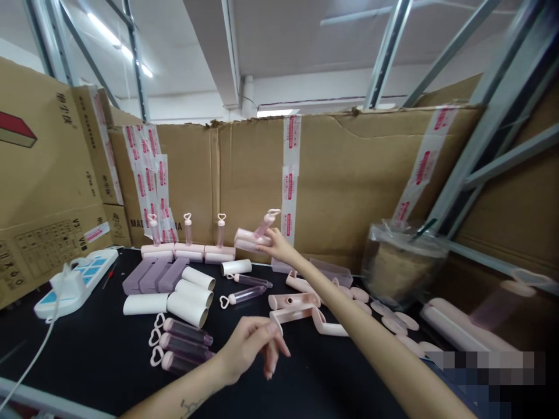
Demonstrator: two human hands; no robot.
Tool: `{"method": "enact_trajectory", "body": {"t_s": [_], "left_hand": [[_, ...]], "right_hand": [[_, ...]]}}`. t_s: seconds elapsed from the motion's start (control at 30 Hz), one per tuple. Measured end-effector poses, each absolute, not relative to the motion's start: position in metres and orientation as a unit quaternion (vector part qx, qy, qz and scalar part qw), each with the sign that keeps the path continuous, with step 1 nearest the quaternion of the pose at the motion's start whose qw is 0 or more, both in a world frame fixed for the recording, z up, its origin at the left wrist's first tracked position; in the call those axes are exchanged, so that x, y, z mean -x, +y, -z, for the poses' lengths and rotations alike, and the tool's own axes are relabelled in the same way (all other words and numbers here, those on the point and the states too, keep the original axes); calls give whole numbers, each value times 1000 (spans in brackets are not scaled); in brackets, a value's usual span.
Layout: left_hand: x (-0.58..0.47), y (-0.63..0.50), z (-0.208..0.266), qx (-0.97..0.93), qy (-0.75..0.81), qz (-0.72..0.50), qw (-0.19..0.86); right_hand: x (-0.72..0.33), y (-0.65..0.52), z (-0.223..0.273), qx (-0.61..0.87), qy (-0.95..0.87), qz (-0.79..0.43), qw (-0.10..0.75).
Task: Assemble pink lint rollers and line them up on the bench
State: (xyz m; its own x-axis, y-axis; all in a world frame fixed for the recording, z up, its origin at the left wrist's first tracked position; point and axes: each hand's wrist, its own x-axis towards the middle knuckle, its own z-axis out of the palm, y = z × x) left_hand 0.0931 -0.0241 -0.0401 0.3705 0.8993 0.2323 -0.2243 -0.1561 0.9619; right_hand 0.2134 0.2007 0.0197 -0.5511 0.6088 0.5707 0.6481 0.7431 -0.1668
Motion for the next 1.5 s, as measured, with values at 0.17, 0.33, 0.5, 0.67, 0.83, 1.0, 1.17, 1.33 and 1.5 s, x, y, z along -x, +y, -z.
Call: {"method": "enact_trajectory", "body": {"t_s": [0.17, 0.33, 0.5, 0.67, 0.83, 1.0, 1.17, 1.33, 1.5], "left_hand": [[-94, -23, 40, -594, 280, -472, 588], [-92, -23, 38, -592, 289, -471, 587], [-91, -24, 37, -594, 295, -473, 581], [-91, -23, 38, -596, 286, -476, 580], [-90, -23, 39, -604, 282, -474, 575], [-90, -23, 38, -607, 286, -462, 580], [-89, -26, 35, -617, 298, -443, 578], [-89, -28, 34, -643, 309, -429, 555], [-78, -22, 26, -651, 370, -453, 484]], "right_hand": [[-202, 227, -6, 395, -890, 47, 221], [-195, 229, 0, 405, -896, 61, 171], [-196, 225, 5, 413, -898, 61, 139], [-196, 214, 15, 428, -887, 94, 149], [-191, 208, 25, 459, -867, 115, 159], [-185, 205, 27, 487, -848, 110, 175], [-190, 190, 15, 500, -832, 94, 219], [-210, 152, -5, 506, -815, 63, 277], [-243, 99, -21, 453, -849, -2, 272]]}}
